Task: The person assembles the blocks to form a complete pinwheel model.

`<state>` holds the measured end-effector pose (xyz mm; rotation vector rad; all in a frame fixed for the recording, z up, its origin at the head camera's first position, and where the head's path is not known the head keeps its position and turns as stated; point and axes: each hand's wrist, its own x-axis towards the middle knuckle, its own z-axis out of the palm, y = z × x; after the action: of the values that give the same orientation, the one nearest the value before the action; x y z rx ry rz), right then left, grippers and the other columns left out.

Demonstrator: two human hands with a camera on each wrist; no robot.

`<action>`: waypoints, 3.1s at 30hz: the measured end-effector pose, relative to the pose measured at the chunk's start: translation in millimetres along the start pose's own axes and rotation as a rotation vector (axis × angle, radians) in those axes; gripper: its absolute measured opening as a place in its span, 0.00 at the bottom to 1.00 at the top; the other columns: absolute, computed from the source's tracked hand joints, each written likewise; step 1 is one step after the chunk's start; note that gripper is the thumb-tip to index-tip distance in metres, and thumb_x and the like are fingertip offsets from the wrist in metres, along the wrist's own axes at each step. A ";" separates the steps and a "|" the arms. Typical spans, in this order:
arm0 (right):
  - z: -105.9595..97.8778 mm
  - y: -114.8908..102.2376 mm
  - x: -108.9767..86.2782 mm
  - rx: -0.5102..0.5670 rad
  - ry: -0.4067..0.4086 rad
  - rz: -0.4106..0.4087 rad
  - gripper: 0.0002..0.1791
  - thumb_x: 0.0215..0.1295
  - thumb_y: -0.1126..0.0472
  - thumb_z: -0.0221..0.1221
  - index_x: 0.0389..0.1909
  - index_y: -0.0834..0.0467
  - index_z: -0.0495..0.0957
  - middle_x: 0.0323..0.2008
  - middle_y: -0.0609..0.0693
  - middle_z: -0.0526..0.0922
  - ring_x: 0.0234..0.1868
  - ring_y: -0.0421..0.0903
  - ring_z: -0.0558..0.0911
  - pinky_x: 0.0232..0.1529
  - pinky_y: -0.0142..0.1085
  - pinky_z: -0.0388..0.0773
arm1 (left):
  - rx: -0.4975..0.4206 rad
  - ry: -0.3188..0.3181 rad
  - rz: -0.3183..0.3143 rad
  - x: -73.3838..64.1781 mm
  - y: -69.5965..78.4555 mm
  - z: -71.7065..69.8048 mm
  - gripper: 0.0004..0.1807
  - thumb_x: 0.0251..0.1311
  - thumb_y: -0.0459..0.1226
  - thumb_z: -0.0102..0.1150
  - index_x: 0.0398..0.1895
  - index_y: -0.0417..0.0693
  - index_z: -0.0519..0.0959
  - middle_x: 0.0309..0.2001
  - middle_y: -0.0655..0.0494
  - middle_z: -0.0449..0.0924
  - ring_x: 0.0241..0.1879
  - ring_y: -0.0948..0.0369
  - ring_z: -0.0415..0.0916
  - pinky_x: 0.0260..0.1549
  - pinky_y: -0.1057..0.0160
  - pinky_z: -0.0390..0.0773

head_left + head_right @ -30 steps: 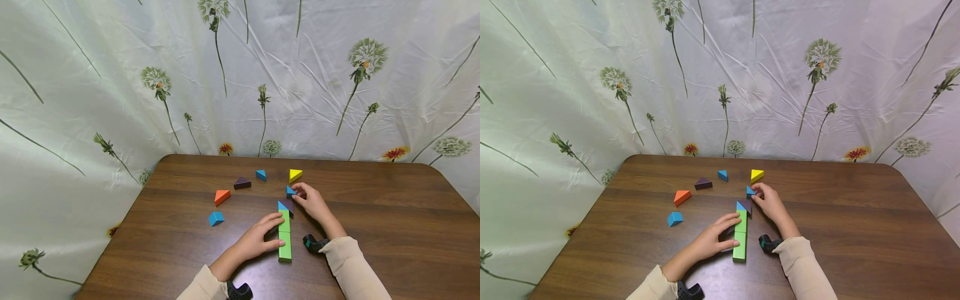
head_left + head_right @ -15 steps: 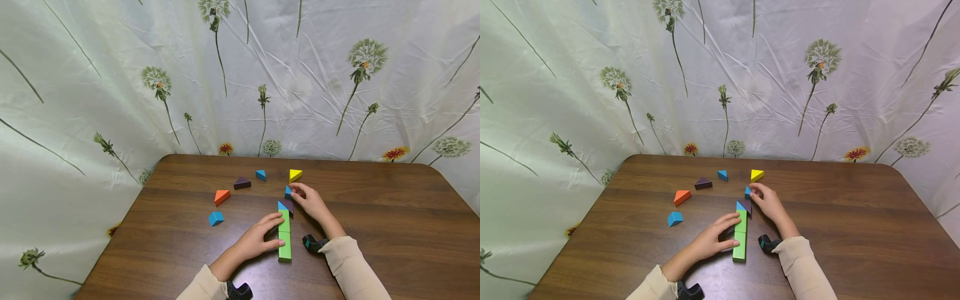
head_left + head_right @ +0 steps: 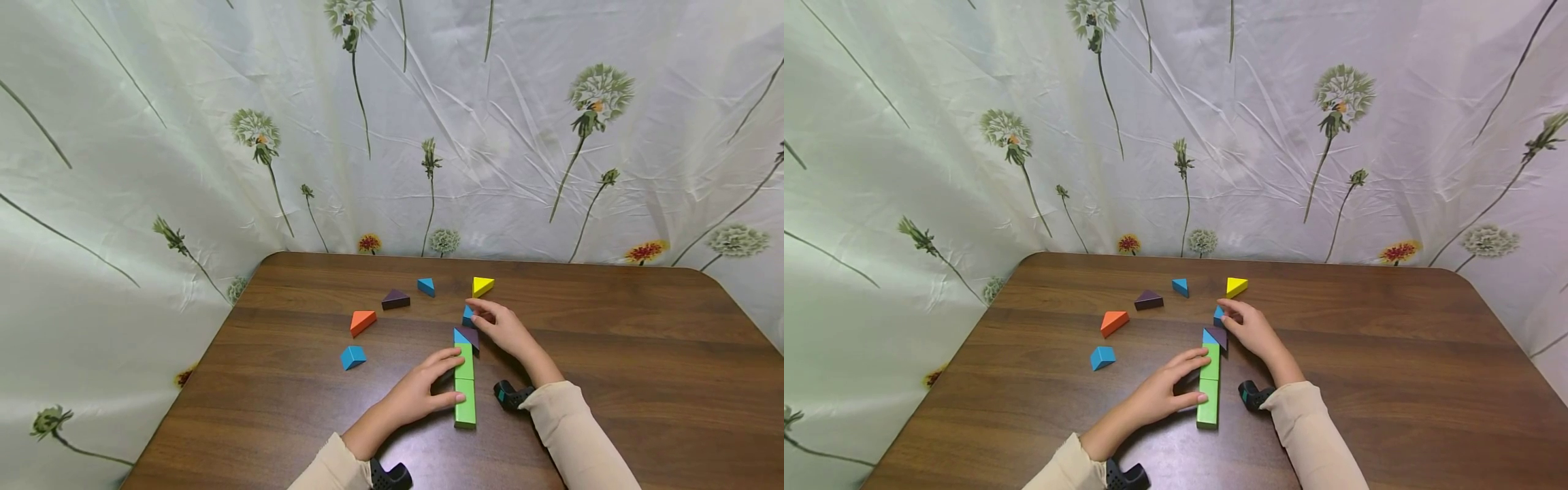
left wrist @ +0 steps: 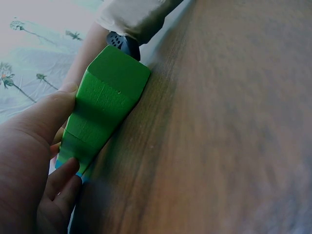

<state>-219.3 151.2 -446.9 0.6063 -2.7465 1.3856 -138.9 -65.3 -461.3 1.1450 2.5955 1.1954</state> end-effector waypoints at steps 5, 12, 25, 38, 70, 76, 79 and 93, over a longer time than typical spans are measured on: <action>-0.2 -0.9 1.3 0.008 -0.016 -0.001 0.20 0.64 0.65 0.52 0.57 0.64 0.68 0.47 0.61 0.75 0.43 0.54 0.76 0.43 0.48 0.73 | 0.004 0.004 0.002 -0.1 -0.5 0.5 0.31 0.58 0.50 0.54 0.64 0.50 0.63 0.66 0.60 0.54 0.63 0.61 0.54 0.56 0.57 0.61; 0.9 -2.3 2.7 0.017 -0.026 0.020 0.19 0.64 0.64 0.51 0.56 0.63 0.69 0.45 0.59 0.76 0.42 0.54 0.76 0.42 0.48 0.73 | 0.004 0.007 0.004 -0.2 -0.9 0.5 0.31 0.58 0.50 0.54 0.64 0.50 0.63 0.66 0.60 0.54 0.63 0.61 0.54 0.56 0.57 0.61; 3.7 -6.1 1.7 0.002 -0.076 -0.021 0.20 0.64 0.64 0.52 0.57 0.62 0.69 0.45 0.57 0.76 0.41 0.51 0.77 0.40 0.45 0.73 | 0.012 0.010 0.004 -0.1 -1.0 0.9 0.31 0.58 0.51 0.54 0.63 0.51 0.63 0.66 0.60 0.54 0.63 0.61 0.54 0.56 0.57 0.61; 7.7 -8.6 1.5 0.019 -0.105 -0.042 0.19 0.65 0.62 0.51 0.57 0.61 0.70 0.48 0.57 0.76 0.40 0.47 0.77 0.40 0.45 0.73 | 0.025 0.013 0.018 0.0 -0.4 1.3 0.31 0.58 0.50 0.53 0.63 0.49 0.64 0.65 0.59 0.55 0.62 0.61 0.55 0.56 0.57 0.61; 7.7 -11.0 1.4 0.069 -0.117 -0.034 0.18 0.64 0.65 0.51 0.55 0.63 0.70 0.46 0.58 0.76 0.36 0.47 0.76 0.34 0.40 0.73 | 0.023 0.016 0.021 0.8 -1.9 1.5 0.31 0.58 0.50 0.54 0.63 0.49 0.64 0.66 0.60 0.54 0.62 0.61 0.55 0.56 0.58 0.61; 9.0 -8.2 1.6 0.052 -0.111 -0.028 0.18 0.64 0.64 0.51 0.55 0.60 0.72 0.46 0.55 0.77 0.34 0.44 0.76 0.34 0.38 0.73 | 0.022 0.013 0.018 0.3 -2.5 2.3 0.31 0.58 0.50 0.53 0.64 0.50 0.63 0.66 0.60 0.54 0.62 0.61 0.55 0.56 0.57 0.61; 9.4 -7.0 1.6 0.043 -0.109 -0.038 0.18 0.64 0.64 0.51 0.55 0.60 0.71 0.46 0.56 0.77 0.35 0.44 0.76 0.34 0.38 0.73 | 0.019 0.012 0.016 0.2 -2.4 2.2 0.31 0.58 0.50 0.53 0.64 0.50 0.63 0.66 0.60 0.54 0.63 0.61 0.55 0.56 0.57 0.61; 4.6 -10.1 1.8 0.056 -0.024 -0.059 0.19 0.64 0.62 0.53 0.54 0.65 0.69 0.41 0.55 0.77 0.39 0.48 0.76 0.39 0.42 0.72 | 0.022 0.011 0.007 0.1 -1.5 1.7 0.31 0.58 0.51 0.53 0.63 0.50 0.63 0.66 0.61 0.54 0.63 0.62 0.54 0.56 0.57 0.61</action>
<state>-216.7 141.5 -441.5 0.7049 -2.6927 1.4568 -139.3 -64.8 -463.5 1.1562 2.6215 1.1815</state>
